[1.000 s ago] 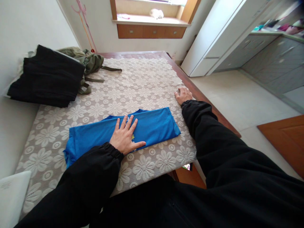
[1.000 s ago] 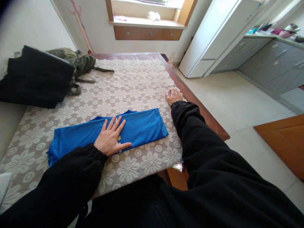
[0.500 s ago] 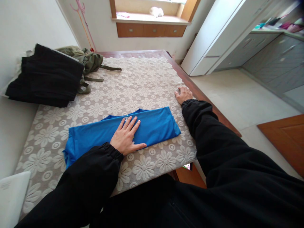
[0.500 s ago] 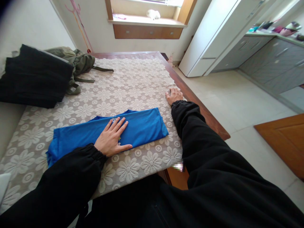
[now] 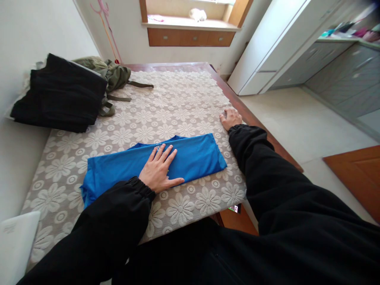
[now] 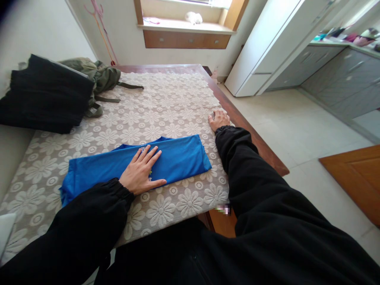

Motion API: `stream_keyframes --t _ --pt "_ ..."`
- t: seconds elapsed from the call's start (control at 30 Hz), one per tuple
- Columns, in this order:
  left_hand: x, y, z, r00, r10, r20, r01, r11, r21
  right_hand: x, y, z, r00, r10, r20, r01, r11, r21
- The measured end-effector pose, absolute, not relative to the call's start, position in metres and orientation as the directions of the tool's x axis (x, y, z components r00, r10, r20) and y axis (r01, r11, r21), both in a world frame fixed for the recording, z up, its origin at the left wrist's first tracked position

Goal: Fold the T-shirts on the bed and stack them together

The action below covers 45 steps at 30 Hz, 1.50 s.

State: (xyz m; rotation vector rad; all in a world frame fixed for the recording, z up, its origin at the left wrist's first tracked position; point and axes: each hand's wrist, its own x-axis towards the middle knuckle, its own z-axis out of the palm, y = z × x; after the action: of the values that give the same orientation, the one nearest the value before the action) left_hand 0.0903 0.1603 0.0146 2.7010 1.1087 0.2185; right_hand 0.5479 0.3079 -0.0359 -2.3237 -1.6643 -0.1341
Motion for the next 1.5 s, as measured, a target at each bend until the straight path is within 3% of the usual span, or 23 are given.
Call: stream_keyframes --t 0.4,0.77,0.83,0.9,0.97,1.07,1.23,1.5 --pt "0.090 0.160 0.012 0.713 0.700 0.028 0.678 -0.700 0.225 0.548 0.307 -0.033 0.334 0.922 0.197 0.939 -0.306 -0.158" --pt "0.092 0.163 0.012 0.697 0.717 -0.004 0.688 -0.667 0.287 0.528 0.300 0.014 0.285 0.958 -0.002 0.952 -0.284 -0.115" --pt "0.092 0.163 0.012 0.699 0.715 0.010 0.684 -0.672 0.283 0.507 0.288 0.029 0.196 0.981 0.016 0.968 -0.190 -0.164" --pt "0.092 0.162 0.010 0.702 0.712 0.031 0.679 -0.681 0.276 0.473 0.264 0.038 -0.037 0.998 0.053 0.962 0.050 -0.269" --pt "0.092 0.162 0.009 0.706 0.707 0.049 0.672 -0.690 0.269 0.430 0.229 0.038 -0.376 0.922 0.095 0.843 0.383 -0.377" --pt "0.092 0.161 0.008 0.712 0.700 0.055 0.665 -0.698 0.265 0.369 0.177 0.024 -0.621 0.779 0.085 0.717 0.609 -0.339" --pt "0.082 0.164 0.011 0.670 0.742 0.016 0.722 -0.656 0.222 0.328 0.155 -0.002 -0.625 0.780 0.020 0.741 0.602 -0.299" --pt "0.003 0.150 0.013 0.510 0.860 -0.020 0.857 -0.506 0.096 0.370 0.166 -0.008 -0.622 0.783 0.028 0.762 0.613 -0.211"
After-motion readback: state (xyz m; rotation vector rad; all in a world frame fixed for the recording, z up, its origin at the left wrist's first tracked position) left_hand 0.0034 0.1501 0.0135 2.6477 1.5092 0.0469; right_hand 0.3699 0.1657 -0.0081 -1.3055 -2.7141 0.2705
